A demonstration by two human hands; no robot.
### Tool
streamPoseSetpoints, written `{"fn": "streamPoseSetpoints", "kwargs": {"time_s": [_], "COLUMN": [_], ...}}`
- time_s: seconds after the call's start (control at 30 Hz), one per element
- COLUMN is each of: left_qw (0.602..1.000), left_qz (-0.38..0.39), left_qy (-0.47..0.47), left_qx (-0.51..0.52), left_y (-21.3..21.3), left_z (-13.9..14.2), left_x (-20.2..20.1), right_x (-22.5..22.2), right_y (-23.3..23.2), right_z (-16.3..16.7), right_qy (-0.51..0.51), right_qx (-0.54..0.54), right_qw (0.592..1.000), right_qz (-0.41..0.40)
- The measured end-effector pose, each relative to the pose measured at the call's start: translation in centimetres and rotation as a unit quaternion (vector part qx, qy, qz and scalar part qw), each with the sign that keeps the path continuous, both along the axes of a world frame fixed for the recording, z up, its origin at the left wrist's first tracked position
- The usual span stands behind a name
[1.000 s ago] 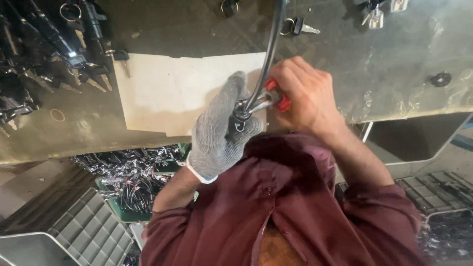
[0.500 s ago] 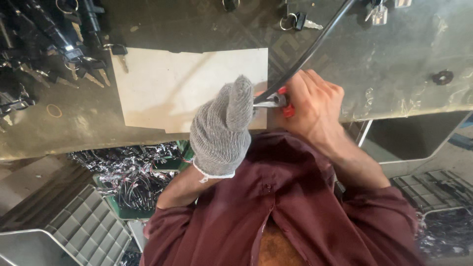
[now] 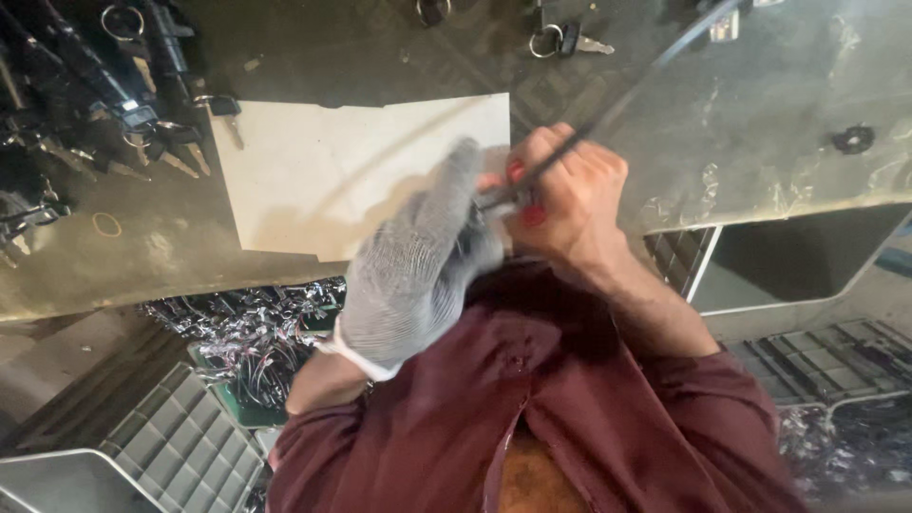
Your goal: The person repeatedly picks up black cables with colored wires, uses red-handled pliers to crimp metal connectors onto the cable ends, and places the finished cables on the table. The process is repeated for multiple cables throughout the clip.
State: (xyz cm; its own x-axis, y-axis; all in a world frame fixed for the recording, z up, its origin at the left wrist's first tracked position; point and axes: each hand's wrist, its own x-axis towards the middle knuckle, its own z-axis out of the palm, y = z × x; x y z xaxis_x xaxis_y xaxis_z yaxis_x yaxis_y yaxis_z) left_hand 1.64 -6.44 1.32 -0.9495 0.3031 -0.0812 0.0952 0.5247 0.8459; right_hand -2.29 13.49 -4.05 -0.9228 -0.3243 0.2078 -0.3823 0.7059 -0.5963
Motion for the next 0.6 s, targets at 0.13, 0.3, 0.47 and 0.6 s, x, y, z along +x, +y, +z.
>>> {"fn": "streamPoseSetpoints", "kwargs": {"time_s": [0.13, 0.3, 0.47, 0.6], "left_qw": [0.952, 0.95, 0.961, 0.975], "left_qz": [-0.125, -0.108, -0.064, -0.008], "left_qy": [-0.198, -0.207, -0.161, -0.092], "left_qx": [0.199, 0.206, 0.214, 0.204], "left_y": [-1.4, -1.7, -2.1, -1.6], "left_z": [0.2, -0.2, -1.5, -2.3], "left_x": [-0.8, -0.4, 0.1, -0.7], "right_x": [-1.1, -2.0, -0.4, 0.1], "right_y": [0.8, 0.8, 0.8, 0.6], "right_z": [-0.9, -1.5, -0.9, -1.0], "right_qy": [0.067, -0.004, -0.068, -0.024], "right_qx": [-0.076, -0.103, -0.044, 0.03], "right_qw": [0.985, 0.98, 0.992, 0.999], "right_qz": [0.142, 0.168, 0.099, 0.035]}}
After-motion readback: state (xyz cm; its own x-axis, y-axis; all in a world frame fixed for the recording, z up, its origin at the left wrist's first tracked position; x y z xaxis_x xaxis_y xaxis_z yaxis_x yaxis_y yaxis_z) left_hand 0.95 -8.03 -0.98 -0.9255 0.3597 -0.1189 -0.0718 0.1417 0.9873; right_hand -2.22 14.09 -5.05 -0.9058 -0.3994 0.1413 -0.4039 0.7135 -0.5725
